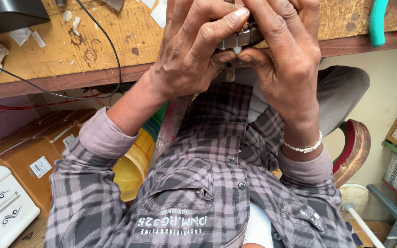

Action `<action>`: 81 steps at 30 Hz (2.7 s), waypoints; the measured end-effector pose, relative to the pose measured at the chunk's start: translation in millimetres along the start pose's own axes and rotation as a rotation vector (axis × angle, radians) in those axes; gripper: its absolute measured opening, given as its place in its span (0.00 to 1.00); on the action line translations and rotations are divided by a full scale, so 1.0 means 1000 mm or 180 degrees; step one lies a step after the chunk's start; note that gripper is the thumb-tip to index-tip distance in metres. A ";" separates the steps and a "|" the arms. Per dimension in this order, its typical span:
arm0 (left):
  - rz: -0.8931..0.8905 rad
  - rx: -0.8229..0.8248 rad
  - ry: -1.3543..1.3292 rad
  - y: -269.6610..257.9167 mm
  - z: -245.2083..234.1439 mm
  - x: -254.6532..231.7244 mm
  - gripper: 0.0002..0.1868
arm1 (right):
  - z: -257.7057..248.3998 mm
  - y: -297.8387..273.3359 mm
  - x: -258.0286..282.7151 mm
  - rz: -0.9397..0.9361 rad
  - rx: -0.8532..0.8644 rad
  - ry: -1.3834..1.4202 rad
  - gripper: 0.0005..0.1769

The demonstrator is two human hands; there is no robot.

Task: The person inserts small white insulating pieces into the slots of a copper-wound motor stator. They repeatedly pick up the pieces, place them into the slots, and use a green screwdriver to press them into place.

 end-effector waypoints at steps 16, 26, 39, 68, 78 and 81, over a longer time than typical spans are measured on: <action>-0.0091 -0.0194 0.0077 0.009 0.000 -0.008 0.22 | -0.011 0.014 0.010 0.0195 0.0226 0.0121 0.30; -0.0058 -0.0122 0.0043 0.013 -0.002 -0.007 0.23 | -0.008 0.015 -0.006 -0.0027 0.0091 0.0396 0.31; -0.0157 -0.0288 0.0415 0.019 0.002 -0.015 0.22 | -0.001 0.006 -0.010 0.0021 -0.0112 0.0579 0.30; -0.0021 -0.0303 -0.0412 0.006 -0.006 0.002 0.26 | -0.046 -0.009 -0.038 0.0337 0.0198 -0.1124 0.22; -0.0392 -0.0223 -0.0225 0.009 -0.004 -0.011 0.28 | -0.023 -0.063 -0.006 0.0799 -0.0189 0.0700 0.18; -0.0402 -0.0132 -0.0146 0.013 -0.005 -0.013 0.29 | -0.010 -0.060 -0.012 0.0708 -0.0349 0.0711 0.17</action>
Point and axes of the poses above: each hand's wrist, its own y-axis towards the middle knuckle, its own z-axis out of the palm, x = y × z, the point moved 3 cm from there along y, towards the middle knuckle, and after that the axes turned 2 degrees about -y, right-handed, at the moved point
